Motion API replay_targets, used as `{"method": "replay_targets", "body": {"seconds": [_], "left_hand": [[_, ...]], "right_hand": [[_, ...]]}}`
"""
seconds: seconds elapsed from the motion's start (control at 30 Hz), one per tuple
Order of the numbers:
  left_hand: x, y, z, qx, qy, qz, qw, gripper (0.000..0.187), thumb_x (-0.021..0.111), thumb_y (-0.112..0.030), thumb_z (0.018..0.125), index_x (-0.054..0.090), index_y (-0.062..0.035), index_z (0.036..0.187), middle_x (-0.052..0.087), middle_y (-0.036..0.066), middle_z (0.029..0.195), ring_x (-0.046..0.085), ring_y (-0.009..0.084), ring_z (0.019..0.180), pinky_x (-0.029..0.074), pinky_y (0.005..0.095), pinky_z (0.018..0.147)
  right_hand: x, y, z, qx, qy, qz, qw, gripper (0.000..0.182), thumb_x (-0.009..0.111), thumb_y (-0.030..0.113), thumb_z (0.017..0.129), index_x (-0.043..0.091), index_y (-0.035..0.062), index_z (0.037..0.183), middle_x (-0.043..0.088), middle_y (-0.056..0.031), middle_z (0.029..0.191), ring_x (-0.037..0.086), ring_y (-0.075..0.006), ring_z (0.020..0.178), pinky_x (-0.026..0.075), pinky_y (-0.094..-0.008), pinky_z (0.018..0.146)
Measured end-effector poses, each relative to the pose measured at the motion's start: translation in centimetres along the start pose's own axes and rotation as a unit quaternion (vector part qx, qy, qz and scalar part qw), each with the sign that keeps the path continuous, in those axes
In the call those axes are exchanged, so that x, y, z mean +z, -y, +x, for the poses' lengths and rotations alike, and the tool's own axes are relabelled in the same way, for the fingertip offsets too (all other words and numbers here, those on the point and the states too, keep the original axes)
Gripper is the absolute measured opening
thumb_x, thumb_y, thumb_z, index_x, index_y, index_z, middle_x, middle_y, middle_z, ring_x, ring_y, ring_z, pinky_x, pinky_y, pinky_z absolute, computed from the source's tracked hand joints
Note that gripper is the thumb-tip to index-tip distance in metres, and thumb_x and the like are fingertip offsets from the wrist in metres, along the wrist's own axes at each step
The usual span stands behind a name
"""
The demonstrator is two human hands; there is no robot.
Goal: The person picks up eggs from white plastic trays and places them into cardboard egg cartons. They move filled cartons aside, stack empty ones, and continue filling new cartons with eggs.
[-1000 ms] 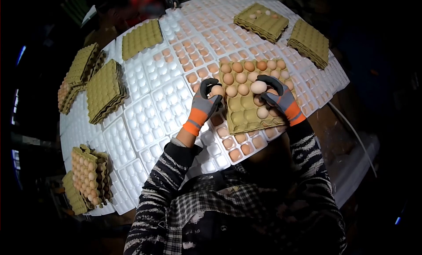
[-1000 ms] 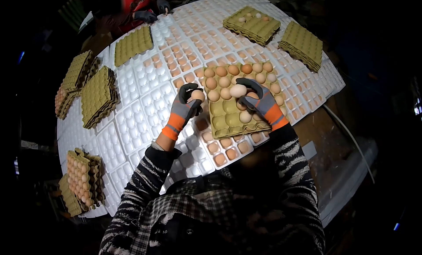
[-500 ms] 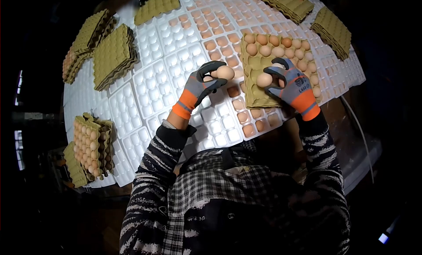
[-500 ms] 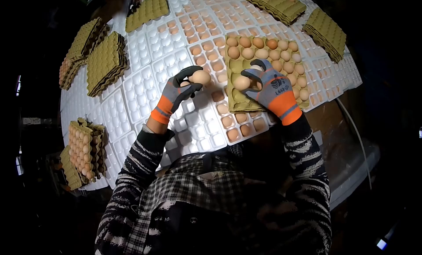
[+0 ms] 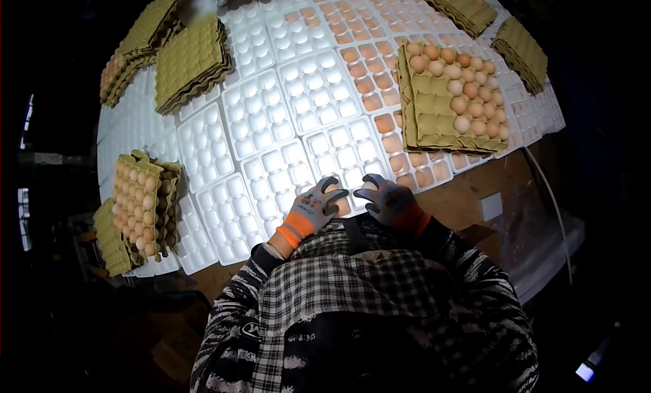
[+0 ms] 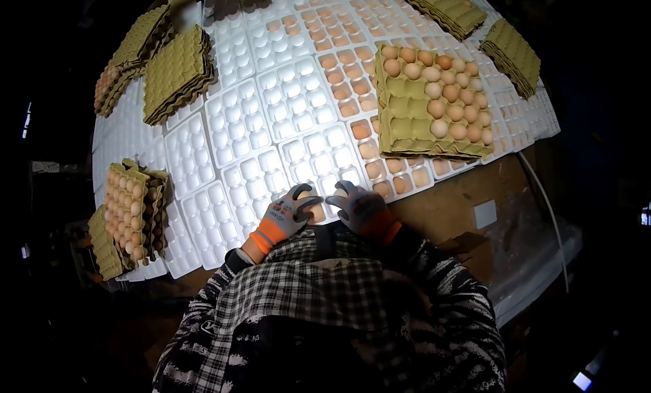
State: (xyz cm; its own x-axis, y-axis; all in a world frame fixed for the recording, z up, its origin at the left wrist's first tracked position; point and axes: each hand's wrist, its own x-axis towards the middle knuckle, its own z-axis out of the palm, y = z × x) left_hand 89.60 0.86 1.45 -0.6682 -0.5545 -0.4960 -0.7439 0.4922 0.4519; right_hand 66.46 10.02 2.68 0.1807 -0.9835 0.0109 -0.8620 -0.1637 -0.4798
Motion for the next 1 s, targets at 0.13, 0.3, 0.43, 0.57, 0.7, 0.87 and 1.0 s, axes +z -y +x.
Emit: {"method": "replay_targets", "body": {"seconds": [0.13,0.3,0.43,0.57,0.7,0.87,1.0], "left_hand": [[1.2,1.9,1.2,0.071,-0.117,-0.052,0.989,0.041,0.063,-0.03,0.091,0.062,-0.0294,0.133,0.055,0.007,0.133,0.064,0.0319,0.111,0.054,0.0405,0.095],[-0.1,-0.1,4.1,0.112,-0.228,-0.245,0.936,0.041,0.06,-0.016,0.094,0.059,-0.0169,0.135,0.054,0.014,0.13,0.058,0.0348,0.114,0.049,0.039,0.096],[3.7,-0.3,9.0,0.179,-0.259,-0.148,0.938,0.041,0.06,-0.014,0.091,0.055,-0.0084,0.132,0.052,0.019,0.13,0.049,0.041,0.12,0.04,0.0451,0.104],[1.1,-1.5,8.0,0.204,-0.184,-0.179,0.945,0.048,0.061,-0.011,0.089,0.054,-0.0106,0.137,0.052,0.017,0.13,0.051,0.0376,0.121,0.042,0.0445,0.104],[-4.9,-7.3,8.8,0.261,-0.222,-0.183,0.922,0.047,0.064,-0.01,0.089,0.057,-0.0113,0.135,0.058,0.014,0.13,0.054,0.0346,0.121,0.045,0.0425,0.102],[-8.9,-18.3,15.3,0.336,-0.251,-0.061,0.906,0.052,0.071,-0.026,0.085,0.058,-0.0129,0.134,0.059,0.01,0.129,0.054,0.0337,0.119,0.043,0.0436,0.102],[-8.4,-22.1,20.7,0.303,-0.203,0.074,0.928,0.054,0.074,-0.033,0.081,0.06,-0.0129,0.129,0.06,0.01,0.125,0.053,0.0316,0.119,0.041,0.042,0.104]], "right_hand": [[10.7,-5.3,-1.6,0.073,0.08,0.363,0.926,0.034,0.068,0.017,0.086,0.069,0.0123,0.12,0.064,-0.0106,0.12,0.066,-0.0245,0.099,0.053,-0.0334,0.085],[2.7,-1.4,3.5,0.049,-0.107,0.184,0.976,0.033,0.066,0.016,0.088,0.065,0.0096,0.12,0.063,-0.0135,0.115,0.061,-0.0351,0.104,0.051,-0.0426,0.088],[7.1,-6.1,3.6,0.036,-0.114,0.089,0.989,0.036,0.063,0.015,0.09,0.061,0.0067,0.126,0.061,-0.0143,0.125,0.057,-0.0341,0.115,0.048,-0.0414,0.098],[-1.8,-4.7,1.2,0.11,-0.111,0.34,0.927,0.04,0.066,0.006,0.085,0.063,0.0067,0.125,0.062,-0.0118,0.127,0.06,-0.0298,0.116,0.049,-0.0372,0.1],[-13.1,-8.9,-2.0,0.119,-0.326,0.062,0.936,0.041,0.072,0.006,0.081,0.067,0.0129,0.121,0.062,-0.0091,0.128,0.062,-0.0307,0.111,0.051,-0.0383,0.097],[-17.4,-15.7,-3.3,0.219,-0.173,-0.197,0.94,0.04,0.072,0.015,0.081,0.068,0.0202,0.12,0.063,-0.007,0.126,0.06,-0.03,0.112,0.05,-0.0408,0.096],[-16.9,-18.3,-2.7,0.215,-0.078,-0.196,0.953,0.039,0.072,0.02,0.08,0.068,0.0221,0.119,0.063,-0.0054,0.122,0.06,-0.0298,0.112,0.049,-0.0419,0.097]]}}
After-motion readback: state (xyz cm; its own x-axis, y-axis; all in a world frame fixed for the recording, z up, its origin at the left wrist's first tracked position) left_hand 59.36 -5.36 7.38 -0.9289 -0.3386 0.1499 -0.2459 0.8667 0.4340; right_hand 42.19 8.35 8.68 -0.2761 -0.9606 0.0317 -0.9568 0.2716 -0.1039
